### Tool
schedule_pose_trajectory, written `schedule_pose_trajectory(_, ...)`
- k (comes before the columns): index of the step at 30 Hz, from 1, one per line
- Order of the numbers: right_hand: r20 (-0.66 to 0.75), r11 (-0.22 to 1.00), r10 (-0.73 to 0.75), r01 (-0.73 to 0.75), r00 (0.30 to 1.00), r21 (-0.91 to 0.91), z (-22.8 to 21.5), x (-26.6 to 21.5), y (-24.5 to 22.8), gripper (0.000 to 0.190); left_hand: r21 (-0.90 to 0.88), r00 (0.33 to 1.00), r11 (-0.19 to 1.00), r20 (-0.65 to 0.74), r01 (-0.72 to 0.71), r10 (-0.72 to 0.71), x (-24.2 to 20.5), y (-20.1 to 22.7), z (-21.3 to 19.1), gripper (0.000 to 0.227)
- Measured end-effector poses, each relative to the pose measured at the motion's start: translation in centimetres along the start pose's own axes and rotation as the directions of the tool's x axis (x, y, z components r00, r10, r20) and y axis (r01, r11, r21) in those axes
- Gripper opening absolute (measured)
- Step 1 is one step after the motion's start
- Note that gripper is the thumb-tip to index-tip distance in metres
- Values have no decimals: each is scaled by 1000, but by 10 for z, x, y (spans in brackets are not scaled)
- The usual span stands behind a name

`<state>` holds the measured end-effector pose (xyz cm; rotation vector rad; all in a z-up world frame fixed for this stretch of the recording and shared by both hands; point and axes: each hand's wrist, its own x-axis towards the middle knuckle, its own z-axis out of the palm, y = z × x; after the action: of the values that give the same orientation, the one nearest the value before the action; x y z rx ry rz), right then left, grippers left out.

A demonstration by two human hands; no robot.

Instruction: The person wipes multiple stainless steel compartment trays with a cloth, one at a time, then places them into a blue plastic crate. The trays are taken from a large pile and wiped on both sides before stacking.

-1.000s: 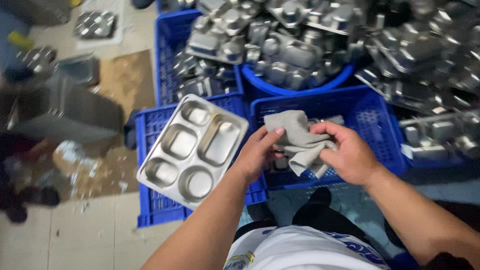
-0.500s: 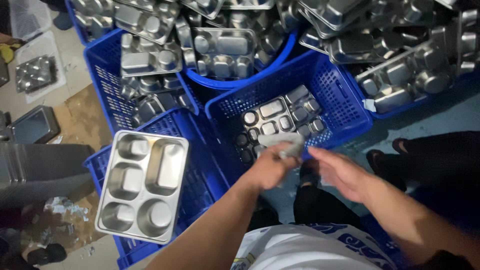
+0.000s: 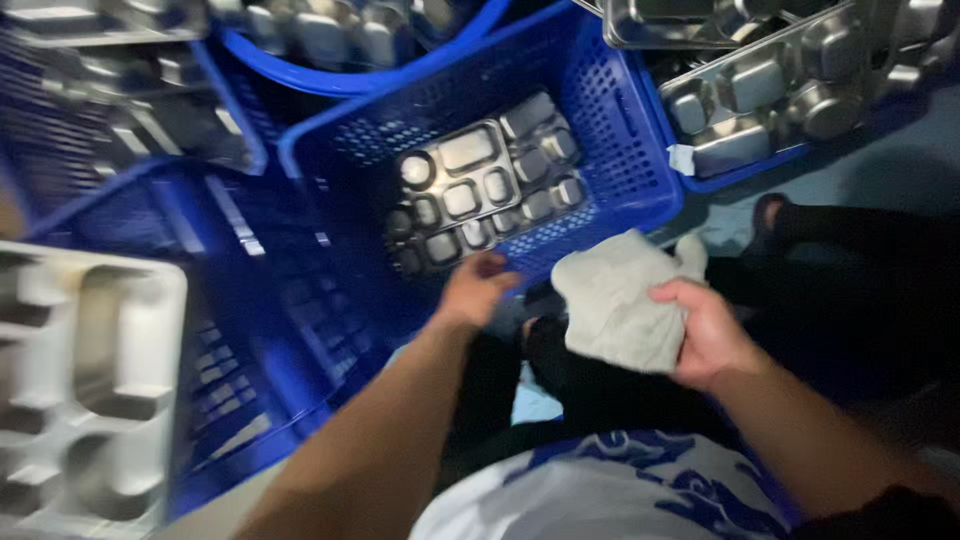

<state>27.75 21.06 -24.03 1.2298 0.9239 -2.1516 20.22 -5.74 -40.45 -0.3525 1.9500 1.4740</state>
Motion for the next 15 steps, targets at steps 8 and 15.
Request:
schedule_pose_trajectory(8,-72,985,70,-80,995,-154,-22,37,22,83,511,900,775,-401,373,-169,246,-204,-66,83)
schedule_pose_trajectory(15,-445,907,229,-356,866,-226,-71,71,38,93,519,896,741,-355,425,-265,336,-179,-61,70)
